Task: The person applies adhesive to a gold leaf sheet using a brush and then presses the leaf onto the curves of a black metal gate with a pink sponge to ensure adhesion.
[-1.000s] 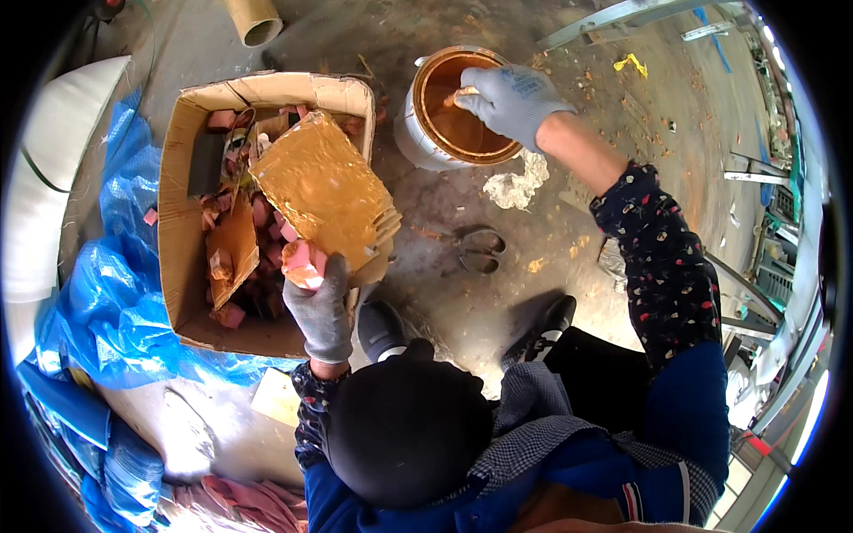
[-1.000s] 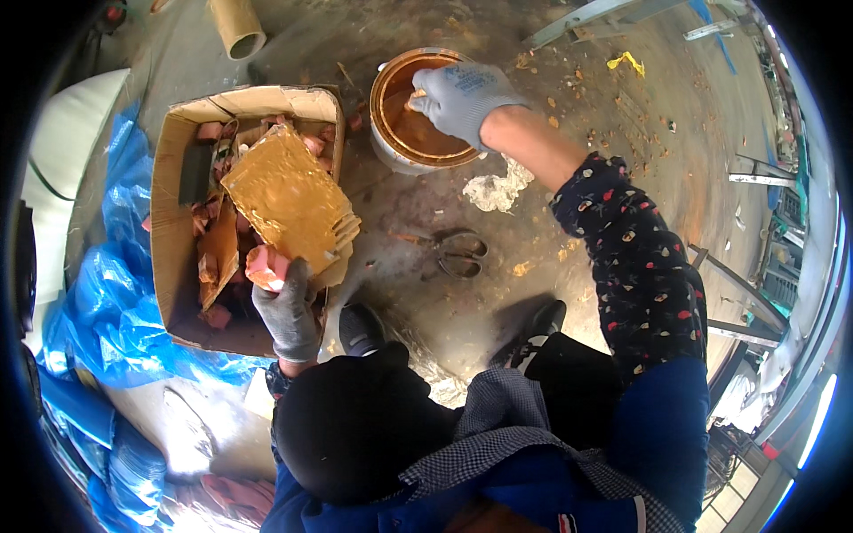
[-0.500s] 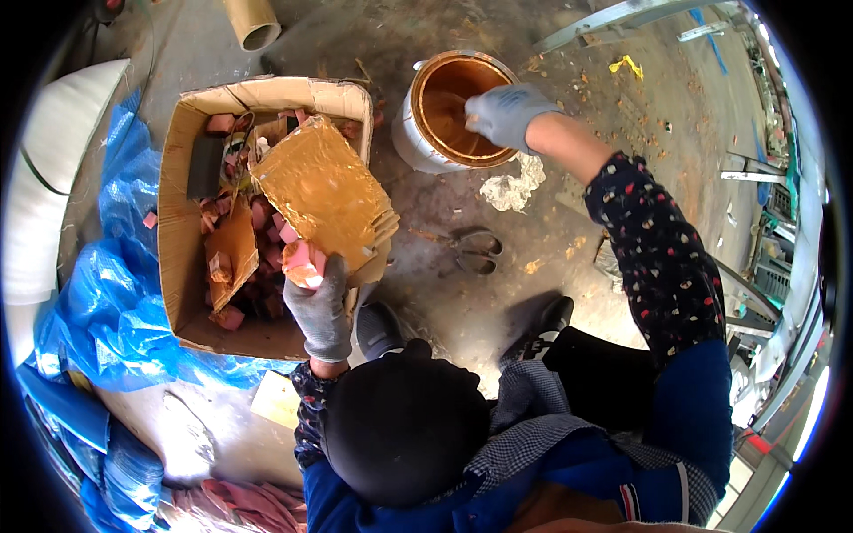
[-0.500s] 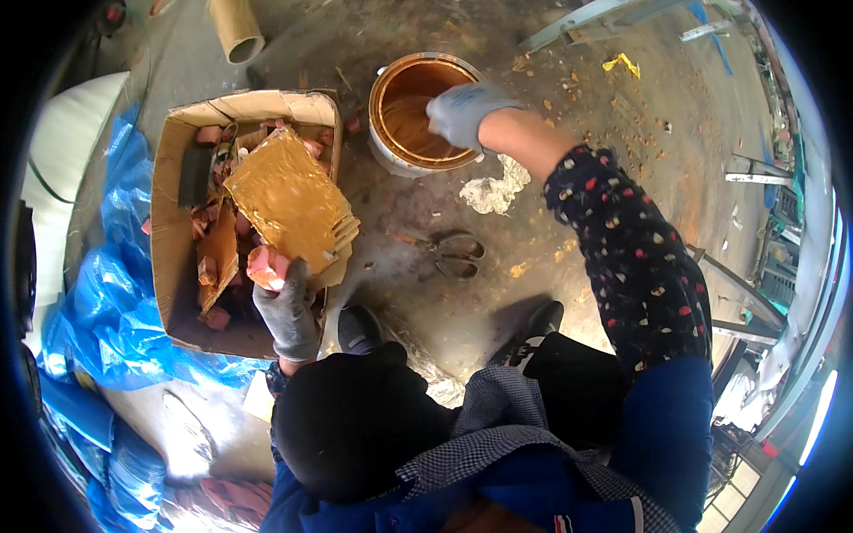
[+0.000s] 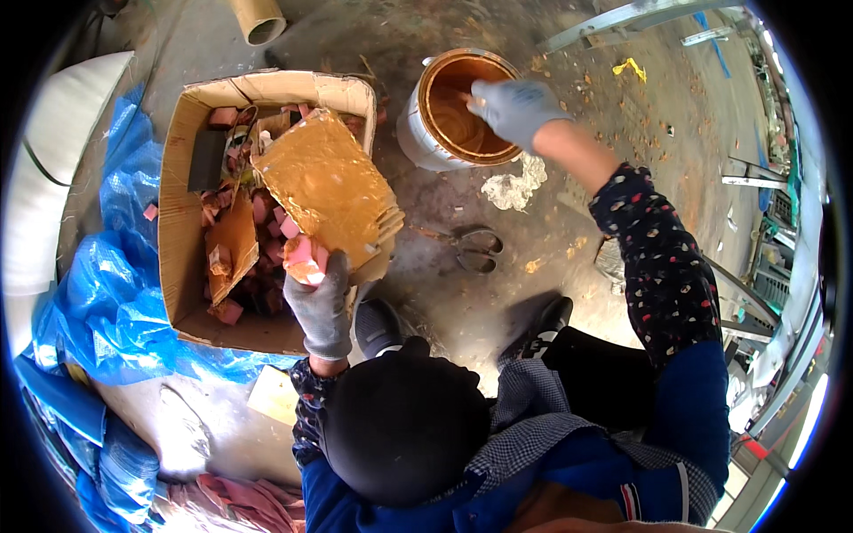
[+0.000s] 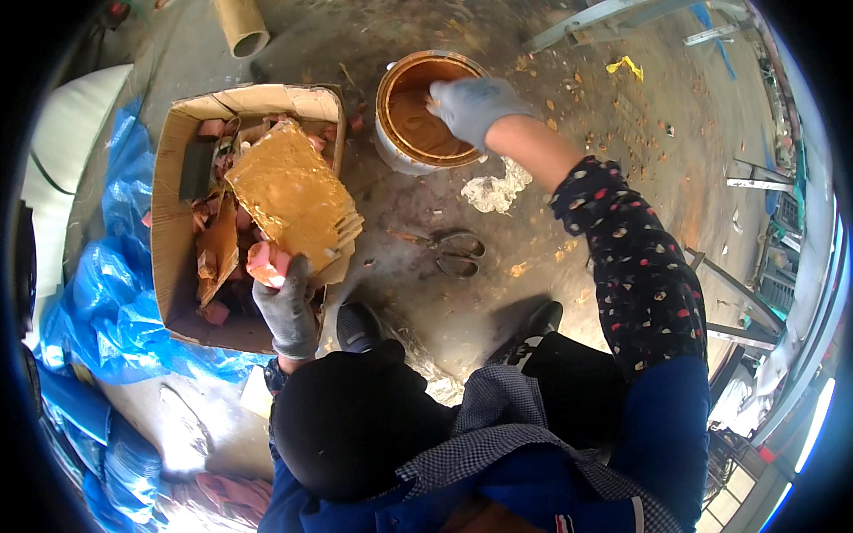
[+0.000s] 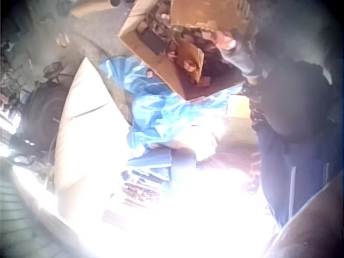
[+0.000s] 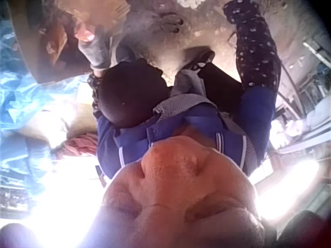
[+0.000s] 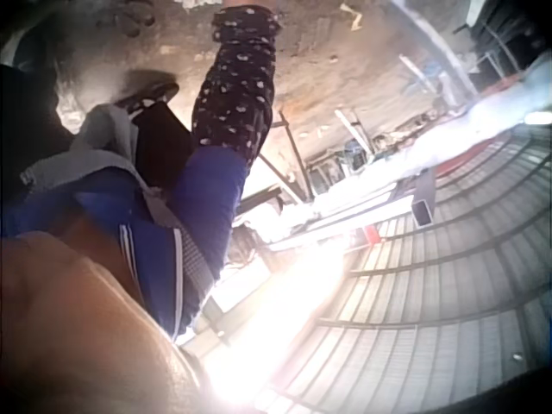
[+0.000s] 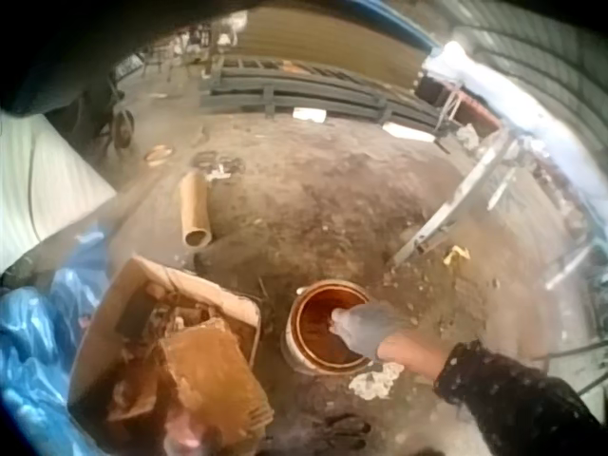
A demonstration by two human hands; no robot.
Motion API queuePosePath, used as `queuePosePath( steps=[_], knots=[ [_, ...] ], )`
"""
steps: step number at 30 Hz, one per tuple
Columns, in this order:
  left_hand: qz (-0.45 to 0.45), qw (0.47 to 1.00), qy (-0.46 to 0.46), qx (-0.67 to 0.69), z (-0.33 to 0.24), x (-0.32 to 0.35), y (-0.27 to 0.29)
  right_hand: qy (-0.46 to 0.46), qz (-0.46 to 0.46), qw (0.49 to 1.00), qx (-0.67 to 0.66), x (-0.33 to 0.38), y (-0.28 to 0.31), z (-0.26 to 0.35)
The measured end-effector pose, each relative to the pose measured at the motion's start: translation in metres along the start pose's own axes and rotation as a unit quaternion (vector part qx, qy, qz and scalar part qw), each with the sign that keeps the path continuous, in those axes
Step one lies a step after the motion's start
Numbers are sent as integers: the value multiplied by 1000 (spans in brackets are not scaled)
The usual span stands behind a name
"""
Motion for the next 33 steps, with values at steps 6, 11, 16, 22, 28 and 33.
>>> queuePosePath(
  steps=[6, 11, 16, 22, 28, 33],
  knots=[
    [7, 1000, -1, -4, 1, -1, 1, 59, -32, 981, -184, 1, 4, -11],
    [-9, 1000, 7, 3, -13, 2, -8, 82, 137, 984, 81, -1, -16, 7],
    [13, 999, 30, 11, -8, 3, -8, -30, 7, 999, -18, 1, 1, -8],
    [25, 1000, 2, -13, -7, 1, -6, 6, -59, 978, -200, 3, 3, -16],
    [22, 1000, 7, -16, -7, 0, -6, 54, 79, 992, -83, 1, 3, 6],
    [16, 1000, 11, 10, -5, 0, -9, -3, 113, 986, 122, -6, -19, -4]
  ],
)
Point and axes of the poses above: each hand's wrist, its own x-axis away from the middle knuckle, its own y-axis out of the back of the hand, z = x × y, the point moved 5 cm from there along -x, towards the middle knuckle, and after that the axes turned 3 degrees about -y, right-handed, at the moved point
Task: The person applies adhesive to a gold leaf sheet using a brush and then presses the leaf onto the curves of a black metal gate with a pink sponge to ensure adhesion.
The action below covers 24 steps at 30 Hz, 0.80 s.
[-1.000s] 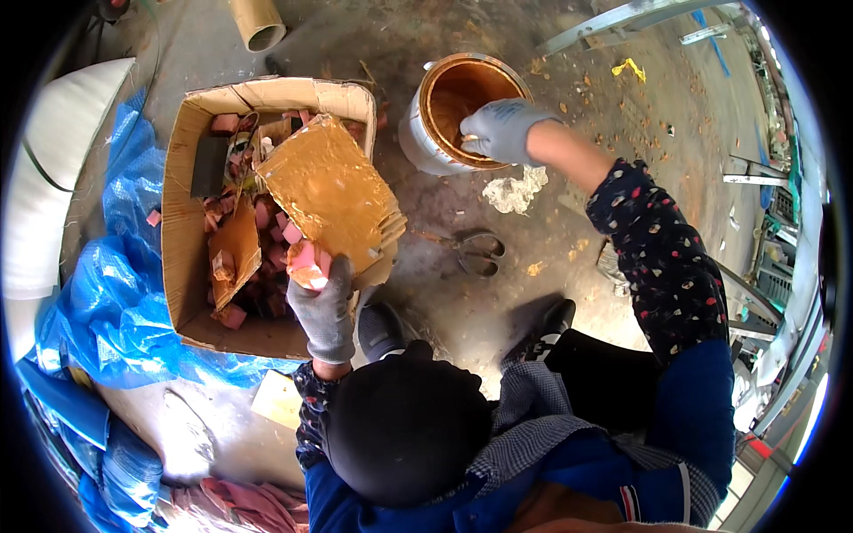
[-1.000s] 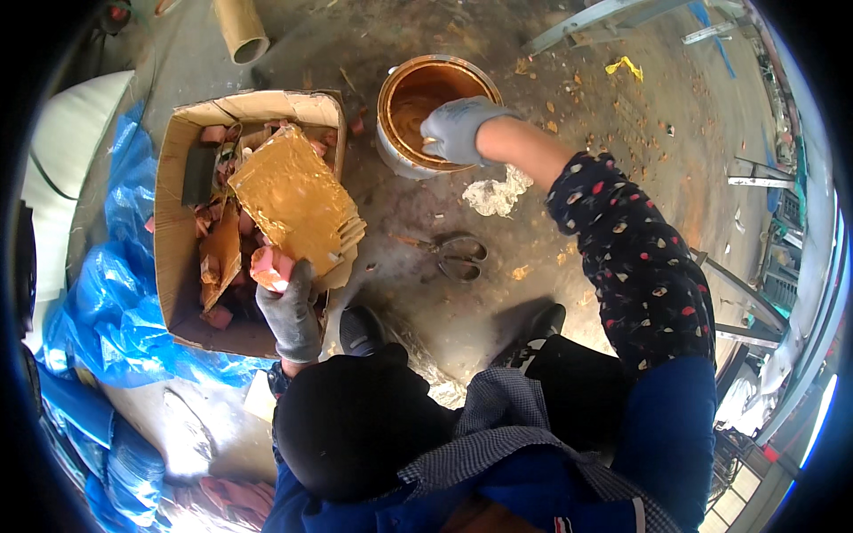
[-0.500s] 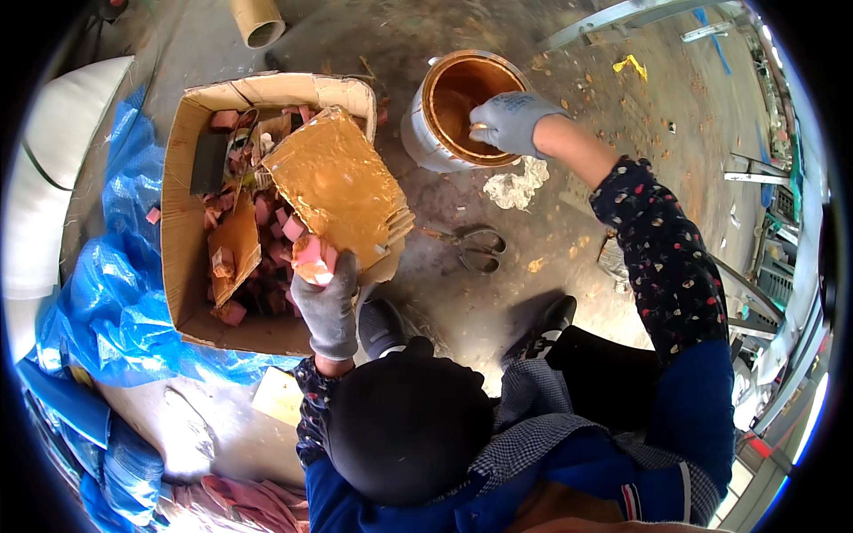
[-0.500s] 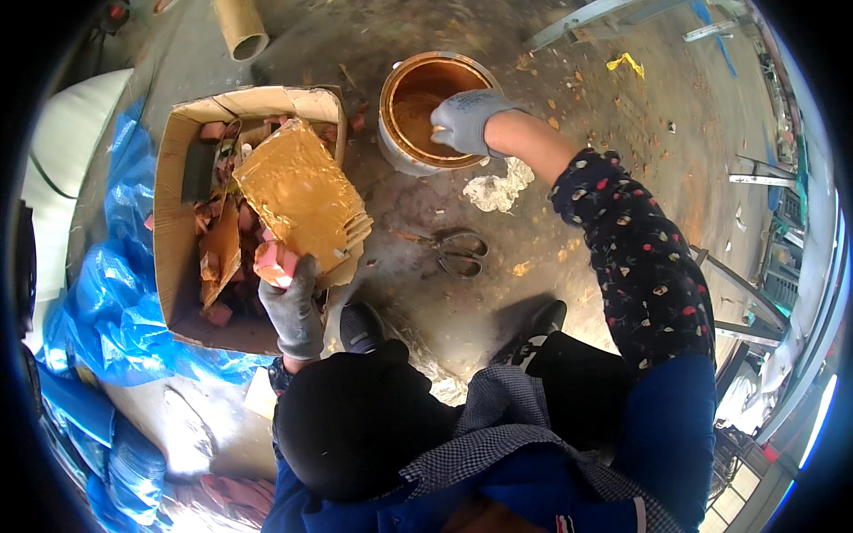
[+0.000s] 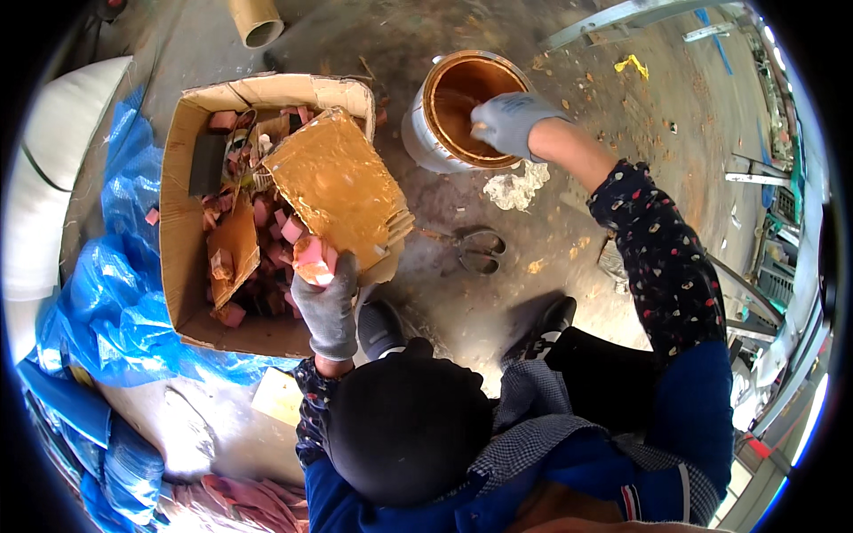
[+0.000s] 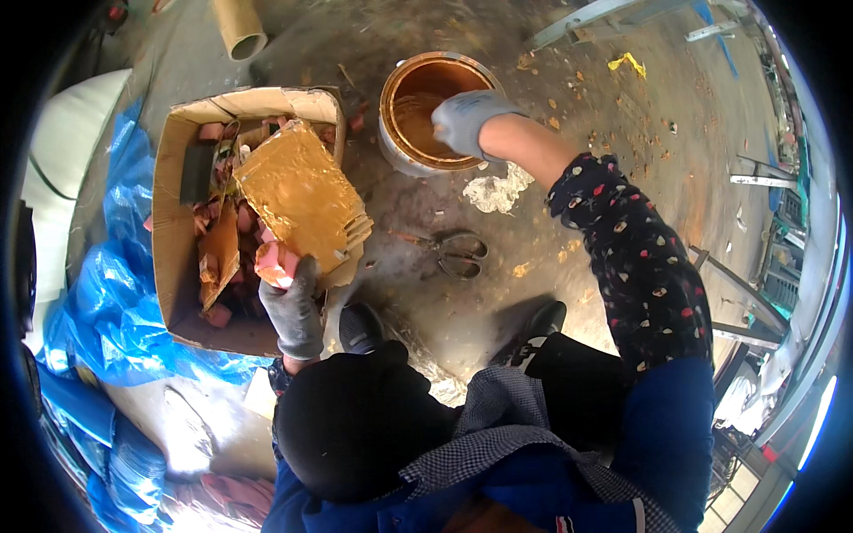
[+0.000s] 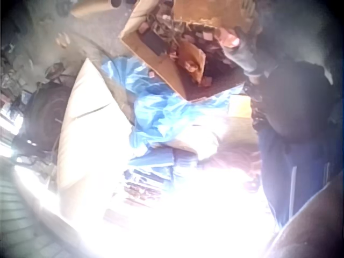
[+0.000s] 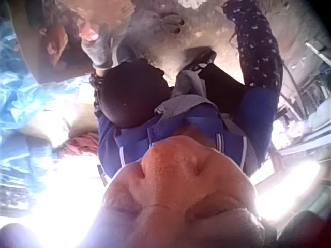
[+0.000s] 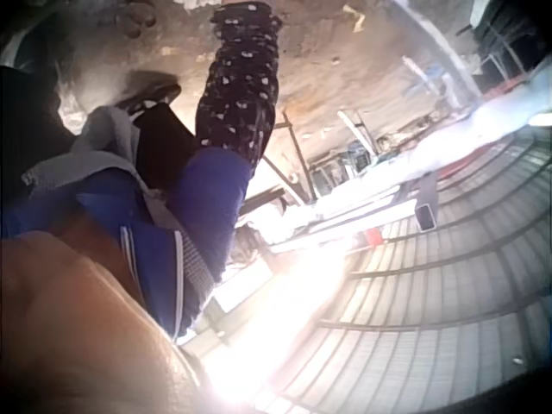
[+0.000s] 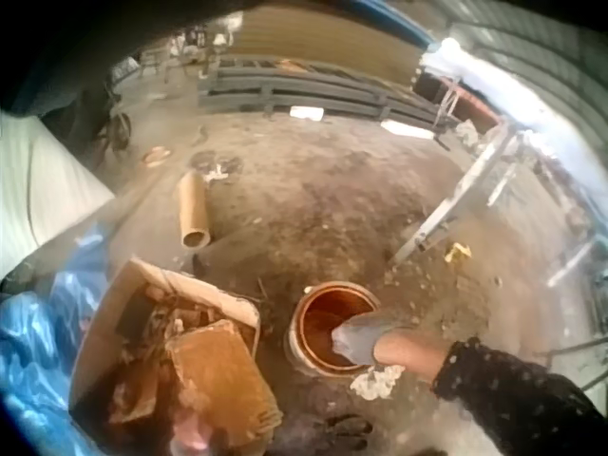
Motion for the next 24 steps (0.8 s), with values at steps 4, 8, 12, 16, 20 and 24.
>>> queuePosePath(
  steps=[4, 8, 12, 16, 20, 24],
  knots=[
    [15, 999, -1, -29, 2, -2, 3, 70, -153, 928, -332, 14, 20, -19],
    [-1, 1000, 18, 6, -2, 1, -4, -8, 2, 1000, -1, 3, 2, -3],
    [20, 1000, 4, -11, 0, -2, -1, 52, -108, 958, -262, 17, 9, -13],
    [30, 999, -14, -26, -12, -3, -13, -72, -81, 994, -13, 9, -12, -3],
    [41, 999, -1, -12, -11, -8, -22, 46, -69, 994, -67, 10, -9, 1],
    [67, 997, -9, -36, -1, -21, -31, -1, -122, 914, -388, 49, -3, -34]
  ],
)
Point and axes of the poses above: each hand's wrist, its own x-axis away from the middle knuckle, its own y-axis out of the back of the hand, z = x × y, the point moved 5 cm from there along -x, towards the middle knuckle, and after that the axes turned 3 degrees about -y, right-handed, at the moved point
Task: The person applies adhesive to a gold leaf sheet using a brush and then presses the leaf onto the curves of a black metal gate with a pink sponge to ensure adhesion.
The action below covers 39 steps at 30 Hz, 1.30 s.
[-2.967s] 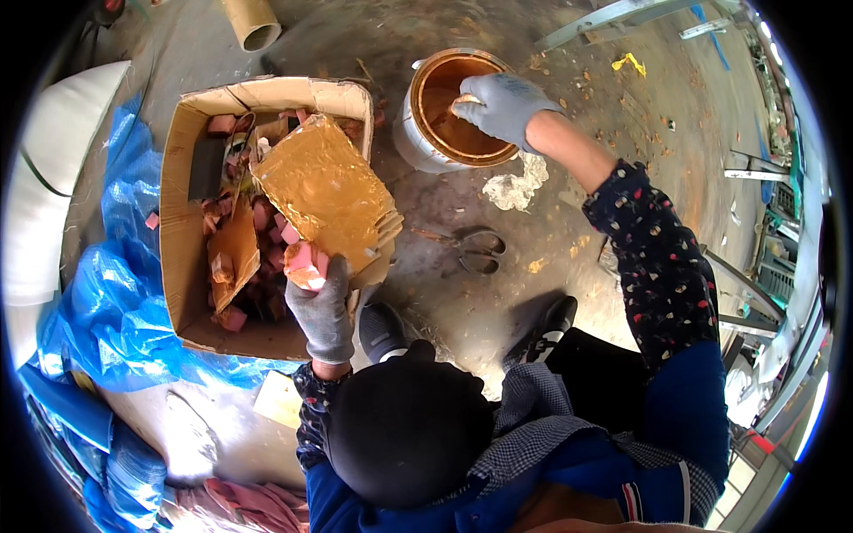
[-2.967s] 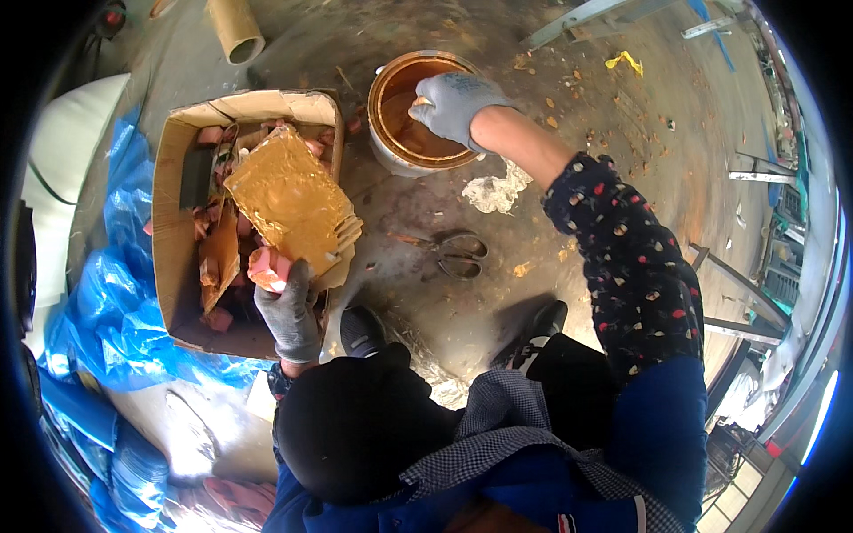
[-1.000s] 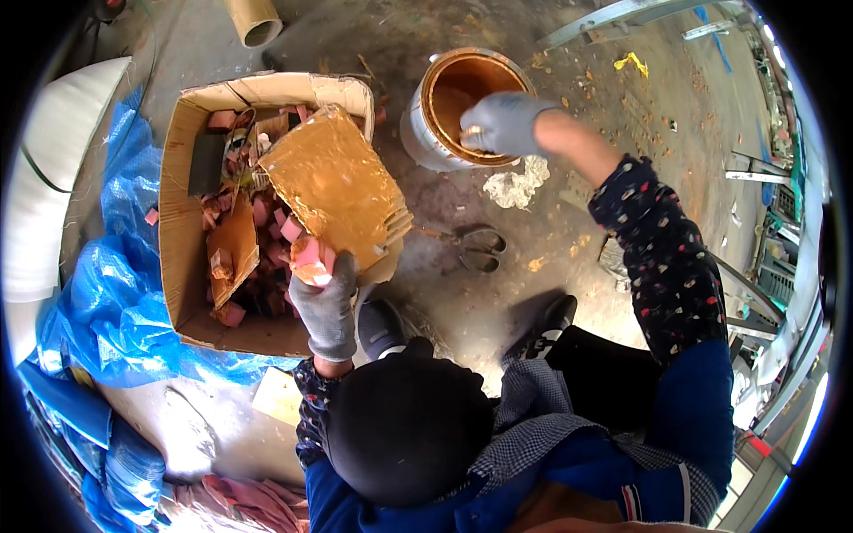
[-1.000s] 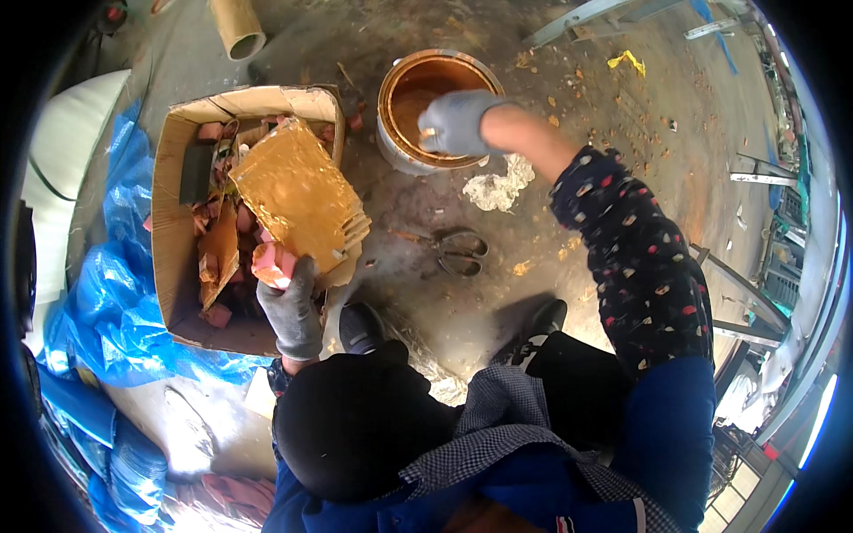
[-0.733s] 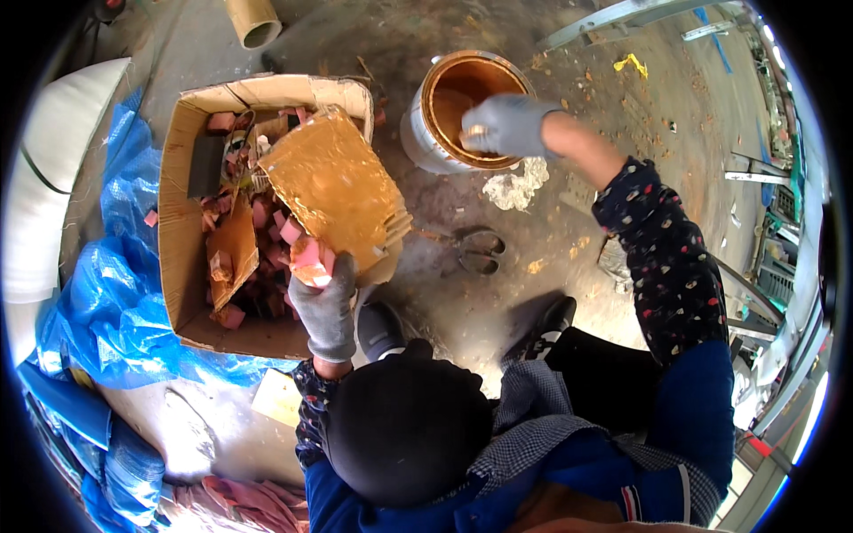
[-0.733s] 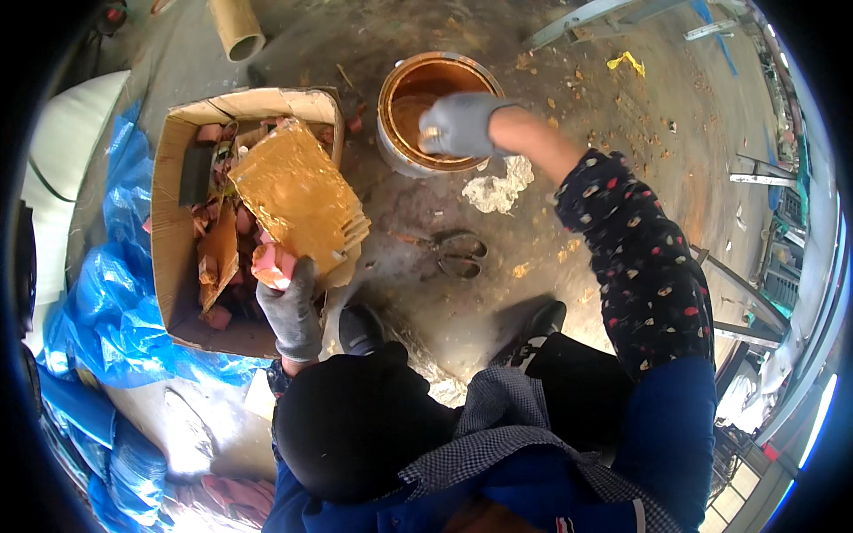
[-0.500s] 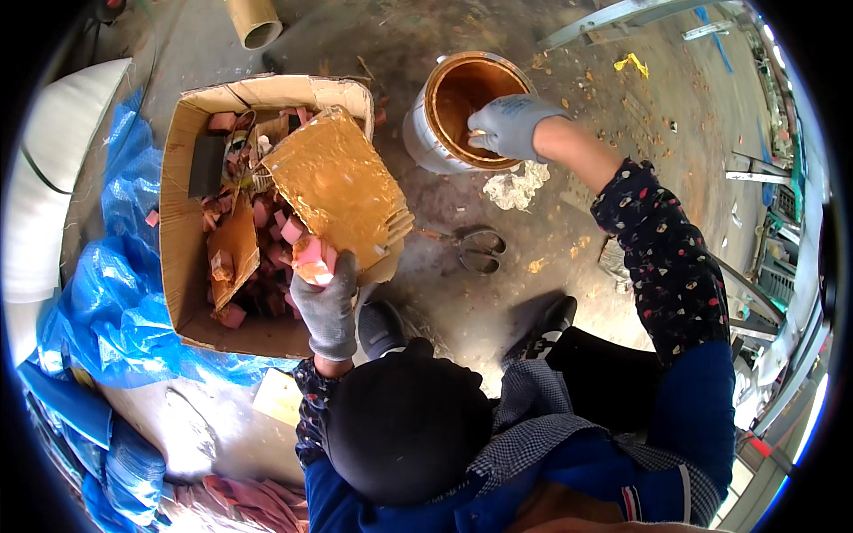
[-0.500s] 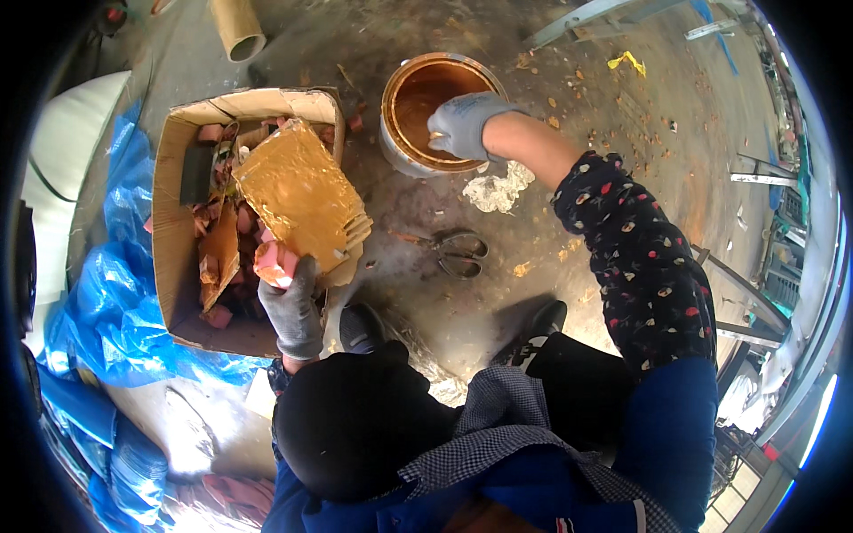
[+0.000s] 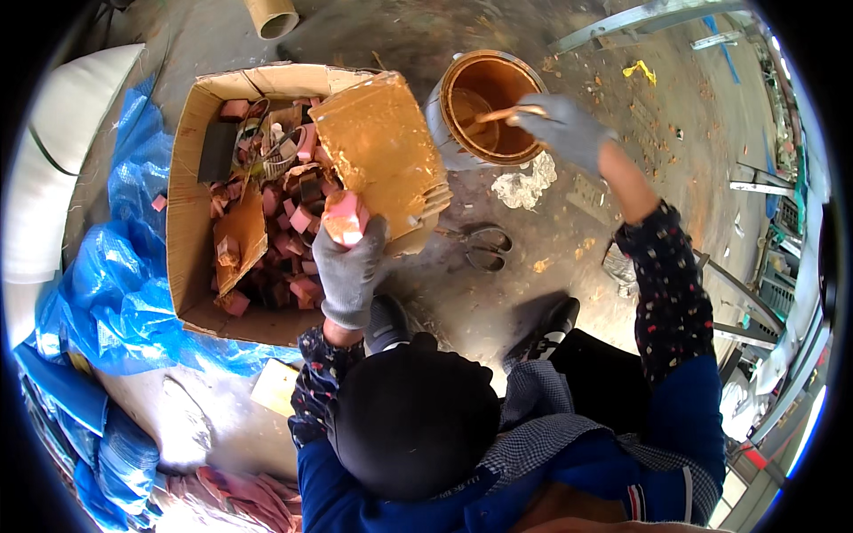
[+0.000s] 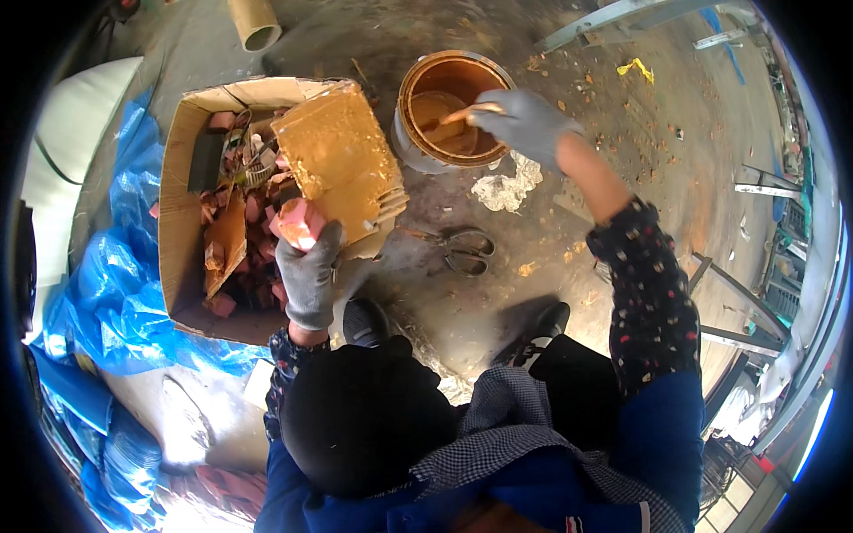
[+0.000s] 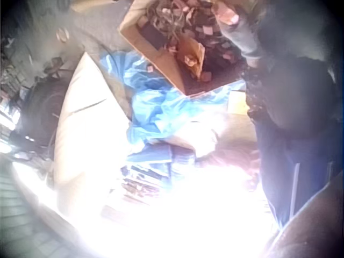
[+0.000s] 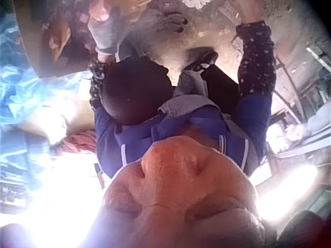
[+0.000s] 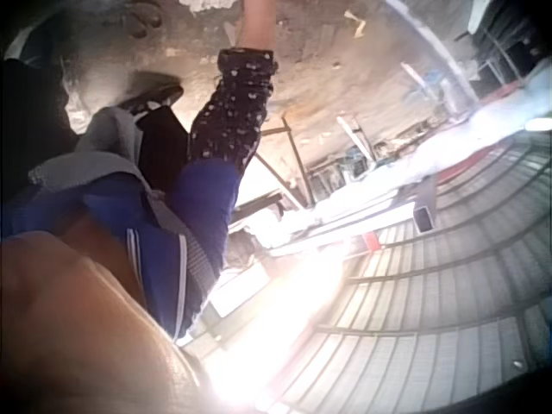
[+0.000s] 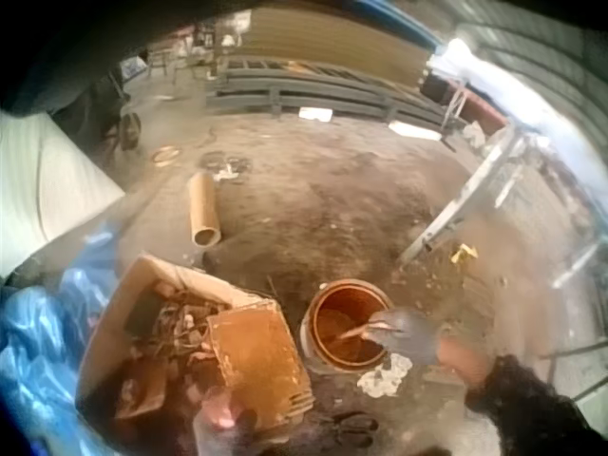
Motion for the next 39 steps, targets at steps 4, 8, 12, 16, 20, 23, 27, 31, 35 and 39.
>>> queuePosePath(
  steps=[4, 8, 12, 16, 20, 23, 27, 31, 35, 39],
  knots=[
    [48, 996, -27, -65, -9, -10, -11, -39, -130, 984, -120, 63, 35, -23],
    [43, 999, 8, -19, -11, -13, -25, -54, -188, 953, -232, 120, 66, -32],
    [49, 999, -12, 15, -7, -20, -39, -24, -233, 934, -269, 159, 87, -36],
    [73, 996, -3, 43, -7, -21, -53, 56, -196, 896, -396, 181, 89, -31],
    [107, 994, -10, -4, -8, -18, -56, 32, -254, 873, -415, 186, 70, -41],
    [107, 992, -63, -26, -5, -17, -55, 13, -179, 906, -382, 176, 56, -25],
    [92, 995, -26, 2, -1, -16, -54, -4, -228, 924, -307, 166, 40, -21],
    [88, 996, -19, -9, -5, -15, -51, 3, -196, 943, -269, 159, 42, -10],
    [99, 994, -37, -17, -1, -13, -49, 1, -189, 940, -284, 158, 44, -5],
    [96, 995, -10, 1, 3, -11, -48, -18, -202, 933, -298, 159, 44, -8]
  ],
)
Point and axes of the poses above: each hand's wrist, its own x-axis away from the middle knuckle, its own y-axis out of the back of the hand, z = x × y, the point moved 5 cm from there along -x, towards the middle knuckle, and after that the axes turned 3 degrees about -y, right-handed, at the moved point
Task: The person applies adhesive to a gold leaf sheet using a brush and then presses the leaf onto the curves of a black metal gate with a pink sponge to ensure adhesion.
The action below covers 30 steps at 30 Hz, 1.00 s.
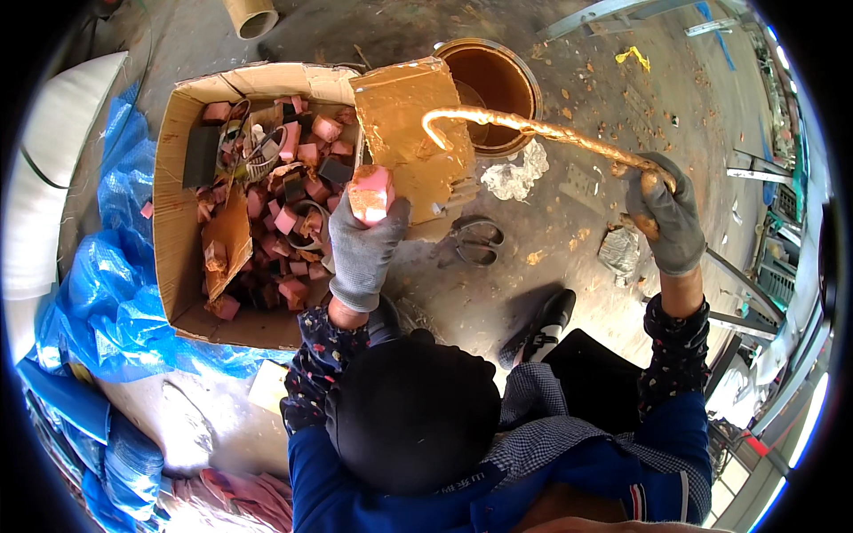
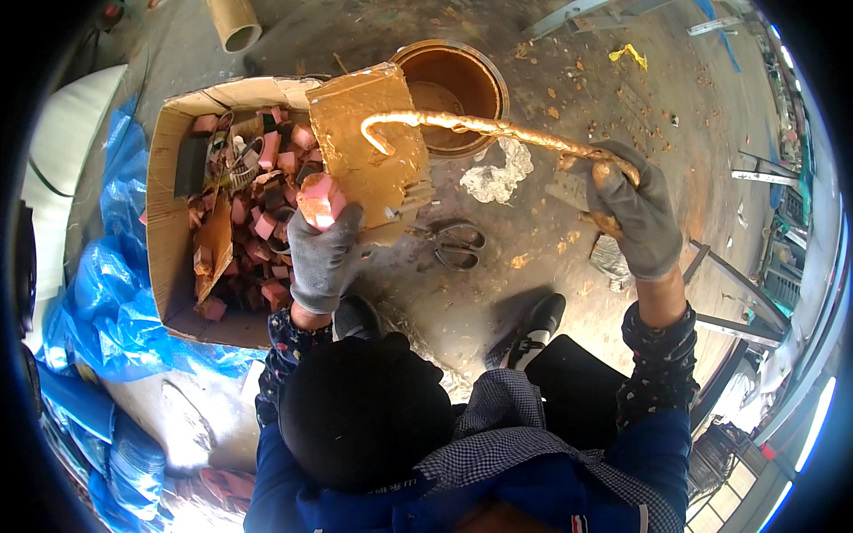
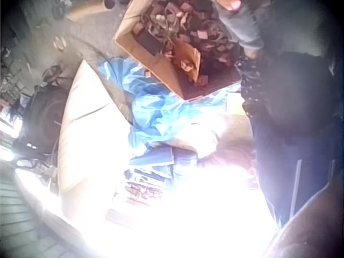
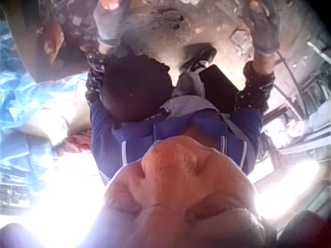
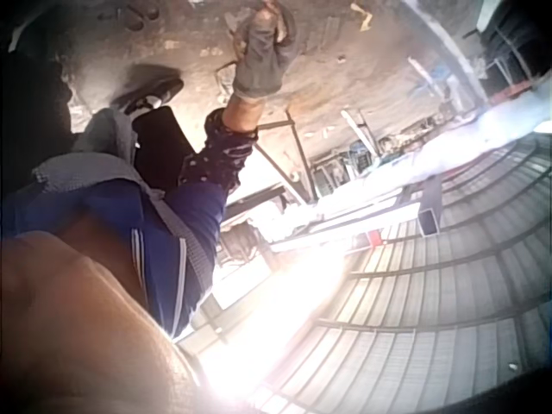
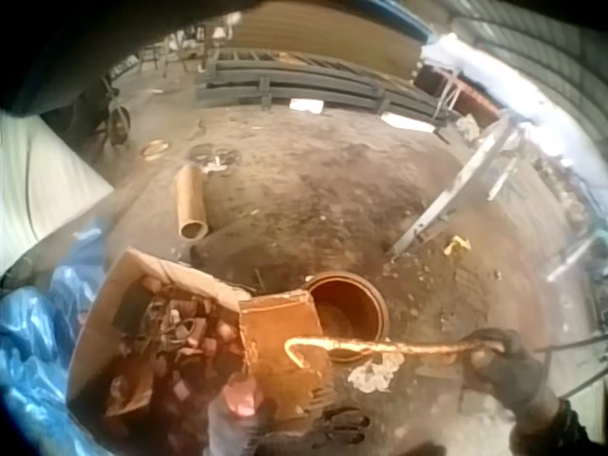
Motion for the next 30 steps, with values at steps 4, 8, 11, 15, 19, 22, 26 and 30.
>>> queuePosePath(
  steps=[4, 8, 11, 15, 19, 22, 26, 30],
  knots=[
    [2, 1000, 1, -3, -5, 0, -3, -6, 16, 999, -29, -2, 3, -5],
    [-1, 1000, 16, 3, -1, 0, -4, 5, -6, 1000, -15, -2, 7, -9],
    [4, 1000, 22, 0, 1, 1, -5, -7, 9, 1000, -16, -2, 8, -8],
    [15, 1000, 17, -5, 2, 1, -6, -15, 31, 999, -20, -2, 14, -12],
    [14, 1000, -1, -14, 0, 1, -7, -19, -11, 999, -27, -2, 15, -18],
    [30, 995, -73, -63, -3, 1, -7, -25, 7, 999, -31, -4, 15, -17],
    [10, 1000, 6, -6, -3, 2, -10, -18, -15, 999, -47, -5, 16, -22],
    [8, 1000, -3, -15, -2, 1, -9, -12, -11, 999, -49, -8, 20, -20]
  ],
)
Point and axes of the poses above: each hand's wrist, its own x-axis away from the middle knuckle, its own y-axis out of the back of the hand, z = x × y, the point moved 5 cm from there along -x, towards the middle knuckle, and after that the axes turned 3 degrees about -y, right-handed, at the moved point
